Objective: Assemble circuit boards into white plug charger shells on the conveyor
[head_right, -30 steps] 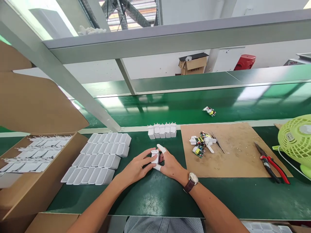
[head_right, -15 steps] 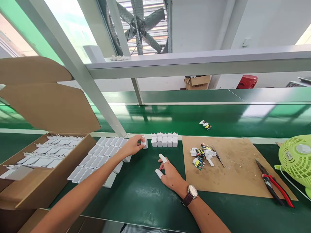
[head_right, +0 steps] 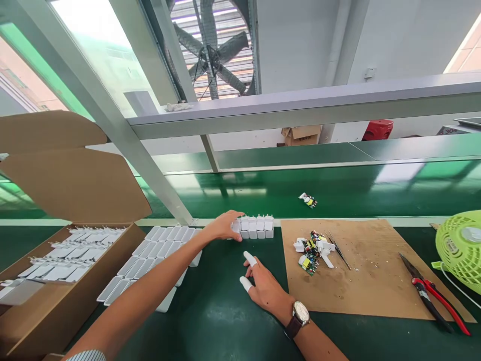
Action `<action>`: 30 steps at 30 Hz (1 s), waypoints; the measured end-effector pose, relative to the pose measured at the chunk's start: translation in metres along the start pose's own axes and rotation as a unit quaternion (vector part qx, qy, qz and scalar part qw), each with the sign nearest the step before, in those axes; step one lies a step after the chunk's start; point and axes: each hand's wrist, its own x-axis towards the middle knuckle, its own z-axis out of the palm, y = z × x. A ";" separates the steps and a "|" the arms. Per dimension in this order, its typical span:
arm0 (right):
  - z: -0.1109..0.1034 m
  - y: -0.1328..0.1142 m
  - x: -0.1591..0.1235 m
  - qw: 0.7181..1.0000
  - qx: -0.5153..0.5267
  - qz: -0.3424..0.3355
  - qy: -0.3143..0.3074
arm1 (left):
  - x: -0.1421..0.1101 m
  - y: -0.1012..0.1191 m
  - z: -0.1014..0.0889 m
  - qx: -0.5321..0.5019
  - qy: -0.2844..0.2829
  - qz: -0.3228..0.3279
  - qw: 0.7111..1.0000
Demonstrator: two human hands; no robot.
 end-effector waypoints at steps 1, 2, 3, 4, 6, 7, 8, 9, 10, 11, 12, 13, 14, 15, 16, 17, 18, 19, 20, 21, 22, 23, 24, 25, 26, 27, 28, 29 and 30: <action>0.000 0.001 0.000 1.000 0.001 0.002 0.000 | 0.004 0.003 0.001 0.015 -0.008 -0.003 1.000; 0.000 0.001 0.000 1.000 0.004 0.003 0.000 | 0.007 0.005 0.002 0.029 -0.013 -0.007 0.999; 0.000 0.002 0.001 1.000 0.007 0.002 0.000 | 0.009 0.006 0.003 0.041 -0.017 -0.011 0.999; 0.000 0.003 0.001 1.000 0.011 -0.001 0.001 | 0.010 0.007 0.002 0.052 -0.019 -0.015 0.998; -0.002 0.003 0.002 1.000 0.019 -0.005 0.001 | 0.010 0.008 -0.001 0.064 -0.020 -0.017 0.998; -0.003 0.003 0.002 1.000 0.022 -0.005 0.002 | 0.008 0.008 -0.004 0.067 -0.021 -0.016 0.997; -0.005 0.002 0.002 1.000 0.022 -0.002 0.006 | 0.006 0.008 -0.006 0.069 -0.021 -0.015 0.997; -0.007 0.001 0.003 1.000 0.018 0.004 0.012 | 0.002 0.009 -0.009 0.069 -0.022 -0.014 0.997; -0.010 0.000 0.003 1.000 0.012 0.012 0.021 | -0.003 0.009 -0.011 0.069 -0.025 -0.012 0.997; -0.013 -0.002 0.004 0.999 0.005 0.020 0.033 | -0.010 0.010 -0.012 0.067 -0.028 -0.008 0.997; -0.016 -0.003 0.005 0.999 -0.003 0.028 0.045 | -0.018 0.012 -0.013 0.065 -0.033 -0.004 0.997; -0.019 -0.003 0.006 0.998 -0.011 0.037 0.054 | -0.026 0.014 -0.012 0.061 -0.040 0.005 0.997; -0.021 -0.003 0.006 0.997 -0.017 0.046 0.061 | -0.036 0.017 -0.011 0.055 -0.049 0.018 0.997; -0.023 -0.002 0.007 0.996 -0.022 0.052 0.063 | -0.046 0.021 -0.009 0.047 -0.062 0.034 0.996; -0.023 -0.001 0.007 0.996 -0.024 0.055 0.060 | -0.055 0.025 -0.007 0.038 -0.077 0.052 0.995; -0.024 0.001 0.006 0.997 -0.025 0.051 0.052 | -0.064 0.028 -0.005 0.030 -0.095 0.070 0.993; -0.023 0.002 0.005 0.998 -0.025 0.043 0.038 | -0.072 0.031 -0.003 0.021 -0.113 0.088 0.990; -0.023 0.003 0.004 0.999 -0.024 0.032 0.022 | -0.078 0.034 -0.001 0.012 -0.128 0.103 0.986; -0.022 0.004 0.002 1.000 -0.022 0.019 0.006 | -0.084 0.035 0.001 0.004 -0.135 0.114 0.984; -0.022 0.004 0.000 1.000 -0.023 0.008 -0.009 | -0.089 0.035 0.002 -0.004 -0.131 0.118 0.984; -0.022 0.003 -0.002 1.000 -0.025 -0.001 -0.018 | -0.093 0.034 0.003 -0.012 -0.117 0.114 0.987; -0.023 0.002 -0.003 0.999 -0.028 -0.009 -0.022 | -0.098 0.032 0.004 -0.020 -0.097 0.101 0.990; -0.023 0.000 -0.004 0.999 -0.031 -0.016 -0.024 | -0.103 0.030 0.006 -0.026 -0.073 0.083 0.994; -0.023 -0.001 -0.005 0.999 -0.033 -0.021 -0.023 | -0.108 0.028 0.008 -0.033 -0.051 0.061 0.996; -0.024 -0.003 -0.005 0.999 -0.036 -0.024 -0.022 | -0.113 0.026 0.012 -0.040 -0.034 0.039 0.998; -0.024 -0.005 -0.004 0.999 -0.039 -0.024 -0.021 | -0.118 0.025 0.017 -0.048 -0.022 0.023 0.998; -0.023 -0.006 -0.003 0.999 -0.042 -0.023 -0.020 | -0.122 0.025 0.023 -0.054 -0.012 0.010 0.998; -0.023 -0.006 -0.002 0.999 -0.045 -0.021 -0.019 | -0.125 0.026 0.031 -0.057 0.001 -0.002 0.998; -0.022 -0.006 -0.001 0.999 -0.046 -0.019 -0.017 | -0.127 0.027 0.041 -0.057 0.018 -0.013 0.998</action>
